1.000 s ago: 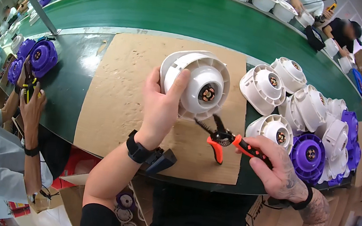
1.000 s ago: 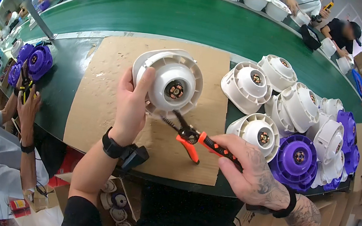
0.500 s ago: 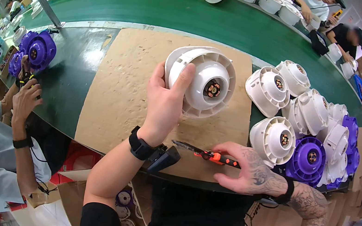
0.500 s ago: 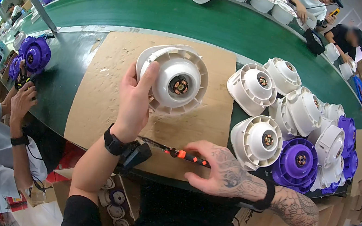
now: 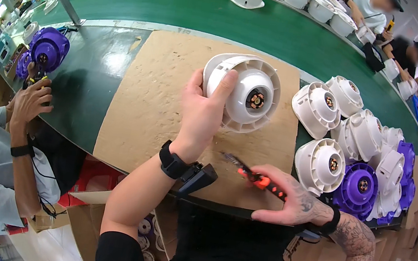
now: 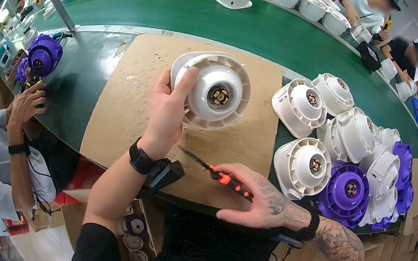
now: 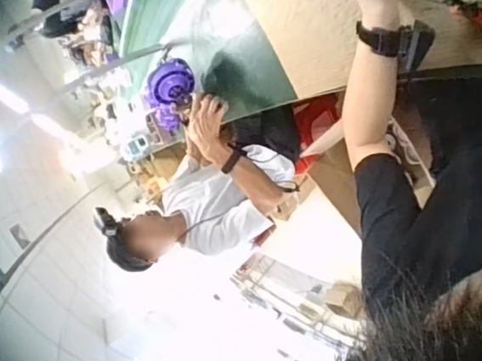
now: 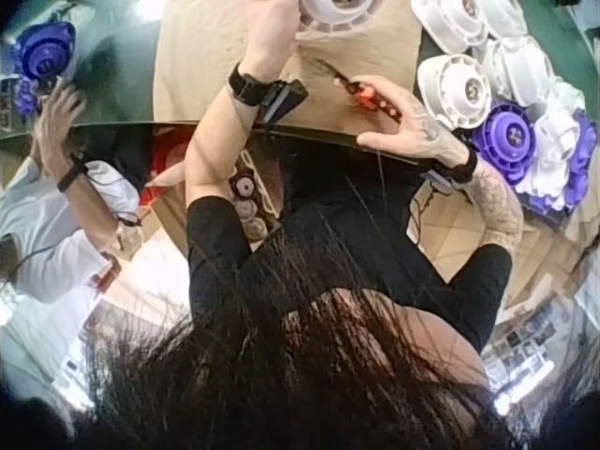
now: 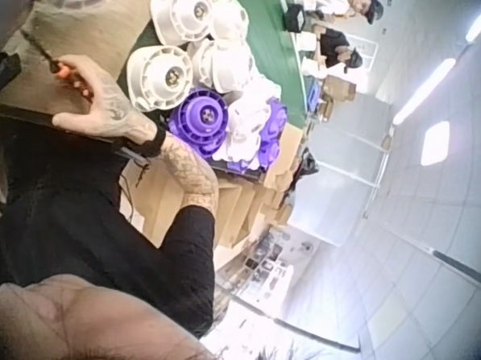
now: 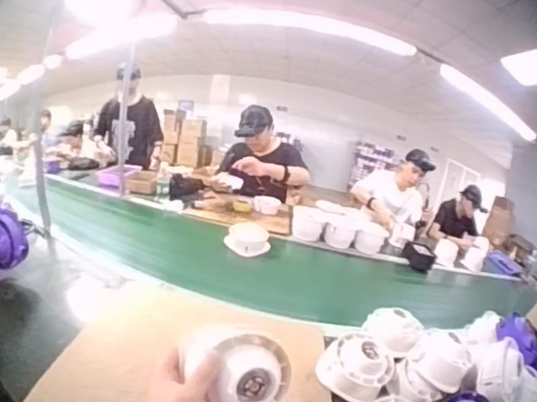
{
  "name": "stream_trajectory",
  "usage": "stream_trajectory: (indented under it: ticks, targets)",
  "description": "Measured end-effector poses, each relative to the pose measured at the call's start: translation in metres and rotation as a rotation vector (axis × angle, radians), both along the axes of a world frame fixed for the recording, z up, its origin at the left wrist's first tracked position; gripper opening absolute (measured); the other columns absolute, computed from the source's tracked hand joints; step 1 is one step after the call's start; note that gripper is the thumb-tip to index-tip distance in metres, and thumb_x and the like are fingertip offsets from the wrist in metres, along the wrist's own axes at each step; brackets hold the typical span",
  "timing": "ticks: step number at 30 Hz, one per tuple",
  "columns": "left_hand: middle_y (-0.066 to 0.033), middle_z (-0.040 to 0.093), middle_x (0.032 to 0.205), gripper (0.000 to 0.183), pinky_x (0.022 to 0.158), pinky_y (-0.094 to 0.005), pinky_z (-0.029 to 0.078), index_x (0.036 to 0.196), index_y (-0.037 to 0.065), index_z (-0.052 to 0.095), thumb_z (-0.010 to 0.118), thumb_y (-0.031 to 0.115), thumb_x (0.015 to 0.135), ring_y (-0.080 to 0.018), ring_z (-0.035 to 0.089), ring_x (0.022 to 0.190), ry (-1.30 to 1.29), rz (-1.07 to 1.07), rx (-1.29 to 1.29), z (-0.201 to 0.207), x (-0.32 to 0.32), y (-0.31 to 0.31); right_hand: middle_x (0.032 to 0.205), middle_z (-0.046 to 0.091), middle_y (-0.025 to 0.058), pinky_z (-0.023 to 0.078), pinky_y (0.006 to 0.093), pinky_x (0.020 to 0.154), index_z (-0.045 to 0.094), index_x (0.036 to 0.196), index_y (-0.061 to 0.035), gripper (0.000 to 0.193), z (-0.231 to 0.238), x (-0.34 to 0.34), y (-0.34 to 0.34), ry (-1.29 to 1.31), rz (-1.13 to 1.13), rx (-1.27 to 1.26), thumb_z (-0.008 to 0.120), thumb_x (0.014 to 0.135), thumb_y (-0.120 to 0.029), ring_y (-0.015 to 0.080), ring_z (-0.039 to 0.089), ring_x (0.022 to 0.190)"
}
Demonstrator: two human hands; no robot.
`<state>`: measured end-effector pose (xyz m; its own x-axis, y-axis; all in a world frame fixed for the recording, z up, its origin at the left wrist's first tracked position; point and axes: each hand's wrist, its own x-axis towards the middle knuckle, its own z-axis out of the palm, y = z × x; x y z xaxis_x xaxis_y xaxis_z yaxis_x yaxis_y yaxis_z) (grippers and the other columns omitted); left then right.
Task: The person uses a soldering iron to work on the internal components of white and purple fan housings at a factory assembly line. They repeatedly pick up housings, apply the tool to the center, and place the finished units into a cardboard box.
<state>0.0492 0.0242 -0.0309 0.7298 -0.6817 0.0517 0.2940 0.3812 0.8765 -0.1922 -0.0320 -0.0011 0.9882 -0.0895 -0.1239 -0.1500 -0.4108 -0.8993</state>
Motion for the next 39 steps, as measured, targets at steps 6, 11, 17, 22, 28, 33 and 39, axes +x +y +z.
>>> stream_trajectory:
  ticks: [6,11,17,22,28,33,39]
  targets:
    - [-0.011,0.07,0.109,0.041,0.082,-0.0287,0.055,0.119,-0.003,0.06,0.077,0.025,0.093,-0.0138,0.067,0.096,-0.009,-0.026,0.021,0.001,-0.002,0.002,0.112,0.061,0.0064,0.05,0.031,0.095,0.049,0.138,-0.0012,0.072,0.005,-0.016,-0.001,0.14,-0.096,0.117,0.086,0.081,-0.025,0.0143,0.061,0.1]
    - [-0.0115,0.069,0.11,0.04,0.084,-0.0292,0.055,0.119,-0.002,0.06,0.077,0.024,0.093,-0.0144,0.066,0.098,-0.034,-0.019,-0.017,0.006,-0.005,0.002,0.109,0.061,0.0023,0.052,0.0289,0.091,0.051,0.134,-0.0036,0.062,-0.018,-0.03,-0.002,0.224,-0.219,0.441,0.084,0.083,-0.018,0.0103,0.06,0.094]
    - [-0.0113,0.069,0.112,0.04,0.086,-0.0292,0.054,0.122,-0.003,0.058,0.075,0.021,0.095,-0.0147,0.066,0.1,-0.114,-0.022,-0.006,0.001,-0.005,0.001,0.115,0.063,0.0049,0.053,0.0313,0.096,0.05,0.135,-0.0026,0.058,-0.007,-0.036,-0.003,0.15,-0.282,0.502,0.081,0.086,-0.012,0.0135,0.063,0.104]
    - [-0.0102,0.068,0.111,0.043,0.086,-0.0291,0.053,0.123,-0.003,0.058,0.077,0.022,0.093,-0.014,0.064,0.099,-0.251,-0.007,0.018,-0.001,-0.007,0.003,0.121,0.063,0.0076,0.053,0.0336,0.099,0.05,0.136,-0.002,0.058,0.001,-0.036,-0.002,0.262,-0.392,0.658,0.079,0.087,-0.012,0.0163,0.065,0.109]
    - [-0.009,0.066,0.109,0.042,0.087,-0.0297,0.051,0.12,-0.002,0.058,0.078,0.021,0.091,-0.0142,0.062,0.1,-0.438,0.03,0.062,0.005,-0.015,0.006,0.119,0.065,0.0097,0.053,0.0333,0.098,0.052,0.133,-0.0003,0.06,0.003,-0.038,-0.006,0.312,-0.368,0.426,0.08,0.085,-0.026,0.0161,0.065,0.109]
    - [-0.0078,0.064,0.109,0.04,0.087,-0.0296,0.049,0.118,-0.002,0.058,0.077,0.021,0.092,-0.014,0.06,0.099,-0.513,0.041,0.059,0.005,-0.017,0.007,0.123,0.062,0.0105,0.053,0.034,0.098,0.049,0.136,-0.0003,0.063,0.003,-0.037,-0.011,0.364,-0.354,0.326,0.079,0.085,-0.022,0.0181,0.061,0.114]
    - [-0.0064,0.062,0.109,0.037,0.089,-0.029,0.047,0.12,-0.002,0.057,0.072,0.021,0.095,-0.0126,0.057,0.1,-0.601,0.033,0.076,0.003,-0.018,0.008,0.111,0.063,0.0124,0.051,0.033,0.089,0.057,0.121,0.0028,0.063,0.008,-0.038,-0.012,0.341,-0.358,0.326,0.081,0.079,-0.038,0.0197,0.063,0.103]
